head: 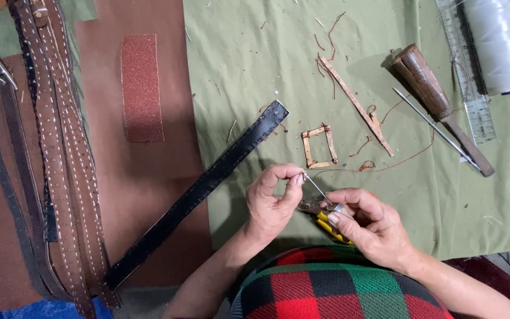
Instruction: Cutting a length of thread and using it to bind the joints of a small wooden frame.
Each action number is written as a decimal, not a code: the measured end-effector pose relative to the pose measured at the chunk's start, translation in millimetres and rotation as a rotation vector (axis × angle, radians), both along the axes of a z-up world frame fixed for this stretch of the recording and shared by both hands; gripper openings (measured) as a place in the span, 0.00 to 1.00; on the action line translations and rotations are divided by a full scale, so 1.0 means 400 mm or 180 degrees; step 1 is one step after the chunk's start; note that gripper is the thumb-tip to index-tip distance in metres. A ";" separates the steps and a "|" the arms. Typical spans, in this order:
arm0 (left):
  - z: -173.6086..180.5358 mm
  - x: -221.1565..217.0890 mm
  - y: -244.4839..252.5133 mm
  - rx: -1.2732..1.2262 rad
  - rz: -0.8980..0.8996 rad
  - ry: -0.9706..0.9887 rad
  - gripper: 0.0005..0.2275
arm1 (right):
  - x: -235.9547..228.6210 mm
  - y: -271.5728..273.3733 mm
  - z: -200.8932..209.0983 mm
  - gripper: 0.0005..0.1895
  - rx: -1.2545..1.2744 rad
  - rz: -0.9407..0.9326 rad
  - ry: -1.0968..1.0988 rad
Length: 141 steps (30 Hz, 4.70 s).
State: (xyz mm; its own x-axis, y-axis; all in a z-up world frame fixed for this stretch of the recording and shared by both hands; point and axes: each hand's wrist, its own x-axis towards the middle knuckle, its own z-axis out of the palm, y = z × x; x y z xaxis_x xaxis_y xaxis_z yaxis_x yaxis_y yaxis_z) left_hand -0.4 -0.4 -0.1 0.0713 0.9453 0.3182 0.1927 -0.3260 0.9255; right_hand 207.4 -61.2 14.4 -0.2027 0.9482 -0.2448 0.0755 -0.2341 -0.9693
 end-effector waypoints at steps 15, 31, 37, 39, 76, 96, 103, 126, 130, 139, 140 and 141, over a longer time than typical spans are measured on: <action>0.004 0.001 -0.002 0.0067 0.0044 0.0030 0.03 | -0.002 -0.002 -0.009 0.17 -0.0008 -0.0014 -0.0121; -0.001 -0.001 -0.012 -0.0141 -0.0023 -0.0206 0.03 | 0.002 0.009 -0.004 0.18 0.0647 0.0120 -0.0873; 0.000 -0.005 -0.014 -0.0498 -0.0265 -0.0667 0.04 | 0.003 0.015 0.002 0.17 0.0799 0.0204 -0.1085; -0.004 -0.007 -0.021 -0.0884 -0.0302 -0.0919 0.05 | 0.004 0.014 0.000 0.17 0.0782 0.0235 -0.1081; -0.011 -0.016 -0.039 -0.2281 -0.0607 -0.2168 0.12 | 0.017 0.026 0.029 0.17 -0.0498 0.0119 0.1350; -0.046 -0.063 -0.045 -0.1839 -0.0410 -0.1637 0.12 | 0.083 -0.011 -0.060 0.21 0.0380 -0.0362 -0.0306; -0.049 -0.080 -0.053 -0.0930 -0.0370 0.1370 0.06 | 0.083 -0.031 -0.090 0.19 0.0395 -0.0311 -0.0645; -0.003 -0.036 -0.011 -0.2175 -0.1255 0.1793 0.07 | 0.019 -0.012 -0.029 0.15 0.0479 -0.0354 -0.0752; 0.006 -0.022 -0.048 -0.1623 -0.0865 0.0512 0.06 | -0.007 0.010 0.000 0.15 0.0339 -0.0373 -0.0010; -0.013 0.026 -0.059 -0.1578 -0.0351 -0.1453 0.08 | -0.053 0.040 -0.029 0.12 -0.0528 -0.0194 0.1385; -0.027 0.022 -0.060 -0.1684 -0.0271 -0.1639 0.09 | -0.046 0.032 -0.047 0.12 -0.0557 -0.0254 0.1343; -0.025 0.015 -0.056 -0.1687 -0.0263 -0.1641 0.09 | -0.037 0.027 -0.051 0.12 -0.0563 -0.0248 0.1342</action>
